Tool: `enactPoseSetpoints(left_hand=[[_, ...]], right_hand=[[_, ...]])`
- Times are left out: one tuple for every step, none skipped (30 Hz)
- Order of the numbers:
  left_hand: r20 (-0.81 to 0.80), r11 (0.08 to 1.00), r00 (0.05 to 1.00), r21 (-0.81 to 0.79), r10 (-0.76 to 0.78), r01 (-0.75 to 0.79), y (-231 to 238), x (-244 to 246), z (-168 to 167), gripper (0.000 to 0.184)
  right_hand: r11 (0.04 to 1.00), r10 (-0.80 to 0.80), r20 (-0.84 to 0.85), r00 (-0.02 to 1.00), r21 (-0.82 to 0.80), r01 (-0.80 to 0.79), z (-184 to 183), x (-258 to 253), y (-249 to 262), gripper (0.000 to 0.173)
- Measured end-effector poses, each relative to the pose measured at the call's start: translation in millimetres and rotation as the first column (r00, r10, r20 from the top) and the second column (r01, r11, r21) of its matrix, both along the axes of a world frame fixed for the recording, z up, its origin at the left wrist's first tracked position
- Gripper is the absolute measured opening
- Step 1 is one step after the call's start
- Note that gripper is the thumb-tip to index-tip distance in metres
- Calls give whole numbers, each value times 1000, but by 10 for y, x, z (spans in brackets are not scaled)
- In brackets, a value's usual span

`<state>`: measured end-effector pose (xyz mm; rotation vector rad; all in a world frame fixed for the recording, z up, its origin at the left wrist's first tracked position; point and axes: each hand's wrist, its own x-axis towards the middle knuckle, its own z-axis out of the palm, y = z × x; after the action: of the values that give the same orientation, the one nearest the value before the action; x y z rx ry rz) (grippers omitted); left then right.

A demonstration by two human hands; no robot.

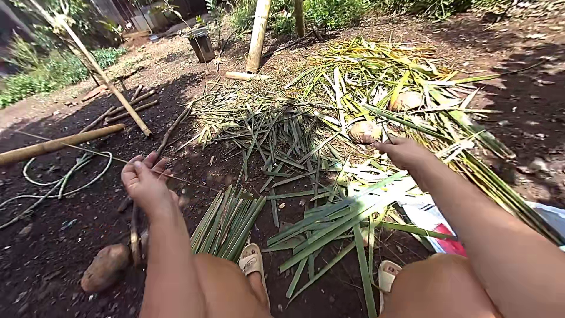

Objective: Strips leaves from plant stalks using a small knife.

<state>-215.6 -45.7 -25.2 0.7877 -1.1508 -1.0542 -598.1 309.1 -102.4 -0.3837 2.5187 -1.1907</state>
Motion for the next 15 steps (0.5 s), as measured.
enactPoseSetpoints(left_hand=[[11,994,995,20,-104,103,140,-129,-2,28],[19,981,981,42,-191,190,259,-245,-10,27],[15,964,965,60,-260,259,354,-349,-24,25],[-11,947,950,79,-311,310,429,-444,-38,23],[-45,931,936,97,-350,353,489,-518,-46,21],[-80,917,924,115,-374,381,530,-582,-45,19],[-123,911,918,131,-376,391,549,-639,-38,17],[-182,912,916,144,-358,385,546,-694,-26,16],[-235,912,912,162,-336,377,538,-733,-13,15],[-278,912,907,175,-315,371,525,-760,-5,14],[-312,913,903,184,-296,363,509,-778,-5,15],[-329,915,901,190,-282,356,498,-789,-9,15],[-337,917,900,190,-275,351,493,-802,-17,15],[-334,916,898,181,-286,359,499,-822,-29,16],[-314,911,896,163,-315,378,525,-850,-52,16]], right_hand=[[987,135,24,991,80,-136,-35,80,-128,38],[954,259,76,963,134,-267,-75,163,-234,59],[916,349,158,924,152,-372,-104,232,-322,77],[876,421,209,883,159,-455,-138,305,-385,80],[842,471,247,847,162,-515,-179,375,-429,77],[808,511,284,811,163,-566,-214,432,-462,76],[783,535,306,787,170,-598,-257,466,-490,77],[763,552,323,768,174,-622,-293,476,-512,80],[749,566,334,754,174,-639,-306,493,-526,80],[743,577,339,743,161,-650,-304,510,-533,75],[741,584,348,733,140,-657,-278,532,-538,64],[740,589,345,730,131,-659,-259,541,-536,48],[745,586,345,733,128,-655,-234,540,-529,35],[752,583,350,733,108,-650,-198,540,-515,28],[764,587,363,724,47,-643,-168,545,-495,23]])
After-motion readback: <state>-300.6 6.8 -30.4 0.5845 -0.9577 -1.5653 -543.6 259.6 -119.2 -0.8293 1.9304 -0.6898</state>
